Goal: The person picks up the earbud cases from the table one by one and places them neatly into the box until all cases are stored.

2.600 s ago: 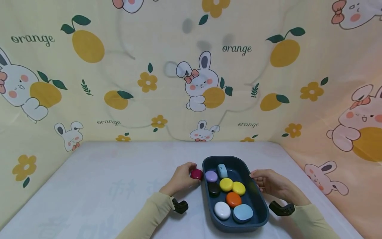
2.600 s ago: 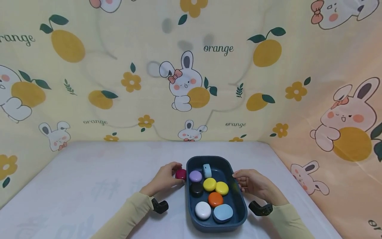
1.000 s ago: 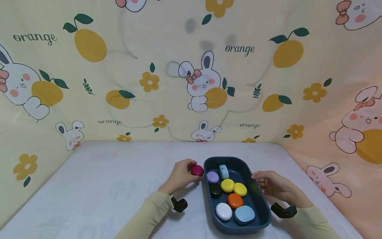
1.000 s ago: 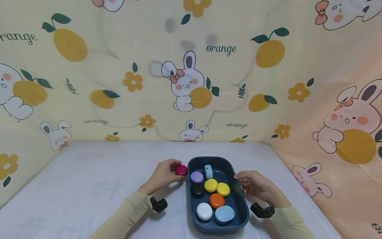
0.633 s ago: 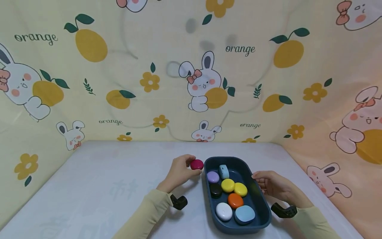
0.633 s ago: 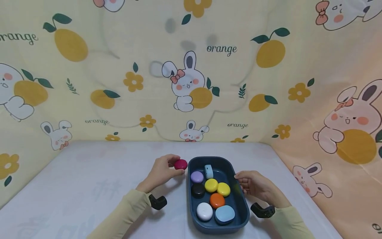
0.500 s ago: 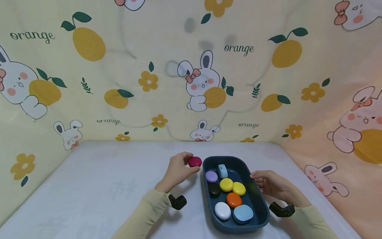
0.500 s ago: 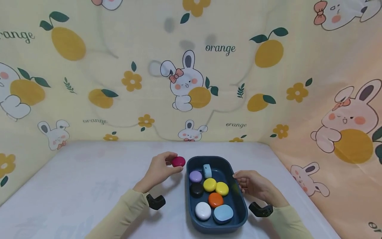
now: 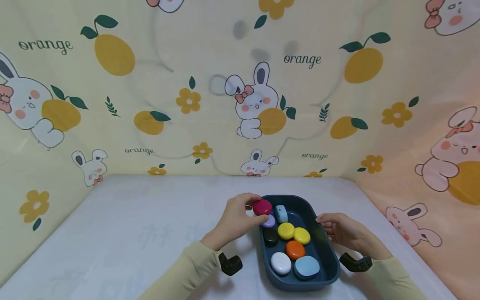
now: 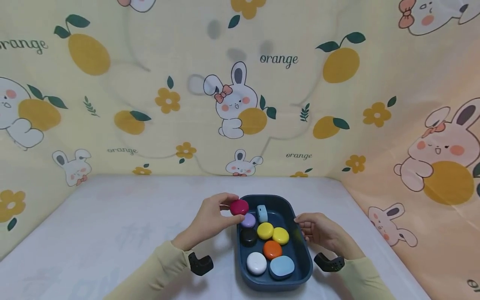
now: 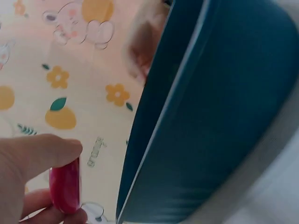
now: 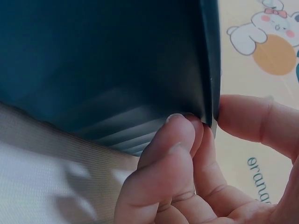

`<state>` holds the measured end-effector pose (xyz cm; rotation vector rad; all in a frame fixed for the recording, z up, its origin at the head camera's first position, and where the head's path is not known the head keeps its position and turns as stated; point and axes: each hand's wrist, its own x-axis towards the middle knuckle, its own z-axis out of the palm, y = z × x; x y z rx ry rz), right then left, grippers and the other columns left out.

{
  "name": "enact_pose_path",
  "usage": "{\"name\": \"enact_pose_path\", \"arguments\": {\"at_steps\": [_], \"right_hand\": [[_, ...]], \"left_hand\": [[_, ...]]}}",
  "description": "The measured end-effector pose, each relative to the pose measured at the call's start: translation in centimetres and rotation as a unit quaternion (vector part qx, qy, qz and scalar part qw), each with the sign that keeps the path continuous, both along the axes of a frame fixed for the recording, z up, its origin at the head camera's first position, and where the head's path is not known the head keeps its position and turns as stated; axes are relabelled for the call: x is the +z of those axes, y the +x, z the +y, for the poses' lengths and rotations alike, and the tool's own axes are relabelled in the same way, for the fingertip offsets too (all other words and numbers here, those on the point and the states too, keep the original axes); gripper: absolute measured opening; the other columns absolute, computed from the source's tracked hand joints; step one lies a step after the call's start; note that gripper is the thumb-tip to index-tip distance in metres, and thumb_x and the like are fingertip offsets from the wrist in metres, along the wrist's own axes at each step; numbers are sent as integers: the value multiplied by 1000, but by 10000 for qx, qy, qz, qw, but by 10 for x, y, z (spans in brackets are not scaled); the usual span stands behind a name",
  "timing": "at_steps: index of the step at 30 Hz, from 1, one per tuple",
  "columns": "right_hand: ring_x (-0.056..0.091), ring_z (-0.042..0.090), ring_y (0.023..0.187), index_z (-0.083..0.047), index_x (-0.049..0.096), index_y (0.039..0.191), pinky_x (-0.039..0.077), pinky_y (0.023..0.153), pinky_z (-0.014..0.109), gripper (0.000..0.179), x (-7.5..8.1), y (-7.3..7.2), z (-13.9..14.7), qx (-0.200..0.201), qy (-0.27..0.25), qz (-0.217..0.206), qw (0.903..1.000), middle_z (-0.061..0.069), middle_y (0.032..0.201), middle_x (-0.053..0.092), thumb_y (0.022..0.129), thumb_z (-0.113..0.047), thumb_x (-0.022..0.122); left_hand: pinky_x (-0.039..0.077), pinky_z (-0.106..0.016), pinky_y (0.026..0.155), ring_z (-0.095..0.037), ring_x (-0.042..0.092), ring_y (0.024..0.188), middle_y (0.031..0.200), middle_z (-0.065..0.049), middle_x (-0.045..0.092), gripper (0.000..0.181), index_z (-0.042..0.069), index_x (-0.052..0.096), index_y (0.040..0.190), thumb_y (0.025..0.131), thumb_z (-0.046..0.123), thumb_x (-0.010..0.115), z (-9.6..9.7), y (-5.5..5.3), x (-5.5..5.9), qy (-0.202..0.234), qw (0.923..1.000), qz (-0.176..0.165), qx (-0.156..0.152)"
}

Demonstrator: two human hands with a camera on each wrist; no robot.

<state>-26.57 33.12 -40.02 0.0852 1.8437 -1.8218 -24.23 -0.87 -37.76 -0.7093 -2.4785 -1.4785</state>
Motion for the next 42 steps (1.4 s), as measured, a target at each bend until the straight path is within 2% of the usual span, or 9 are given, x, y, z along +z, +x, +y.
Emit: {"name": "enact_pose_path", "arguments": {"at_steps": [8,13,20,32,42], "right_hand": [[59,22,86,-12,66,99,42,80,34,18,-4,1,2,40,11,-33,10000,3,91,69,99,-23,52],[59,21,86,-12,67,99,42,79,33,20,-4,2,5,80,-7,-40,10000,2,90,70,100,-22,50],[59,21,86,-13,67,99,42,79,34,18,-3,3,3,64,-14,-24,10000,2,90,70,99,-23,52],[60,20,83,-11,67,99,44,78,32,20,0,1,1,28,7,44,10000,2,88,69,100,-22,51],[61,20,83,-11,68,98,45,78,32,20,0,1,1,-36,-15,41,10000,2,88,70,100,-22,52]], "left_hand": [[54,-27,83,-14,62,98,118,-4,64,48,4,63,124,83,22,81,11,12,-3,113,9988,-239,-423],[55,-29,81,-13,62,97,118,-5,63,48,2,62,124,84,20,80,16,17,-5,96,9970,-183,-749],[56,-28,77,-10,59,95,116,0,63,46,6,63,124,84,23,80,20,19,-9,-24,9958,-257,-881],[56,-27,77,-7,58,93,111,4,63,48,6,63,124,84,24,81,20,19,-11,-98,9945,-255,-1007],[55,-26,80,-6,58,97,116,1,64,49,6,62,125,82,19,82,24,19,-11,-224,9918,-189,-1245]]}}
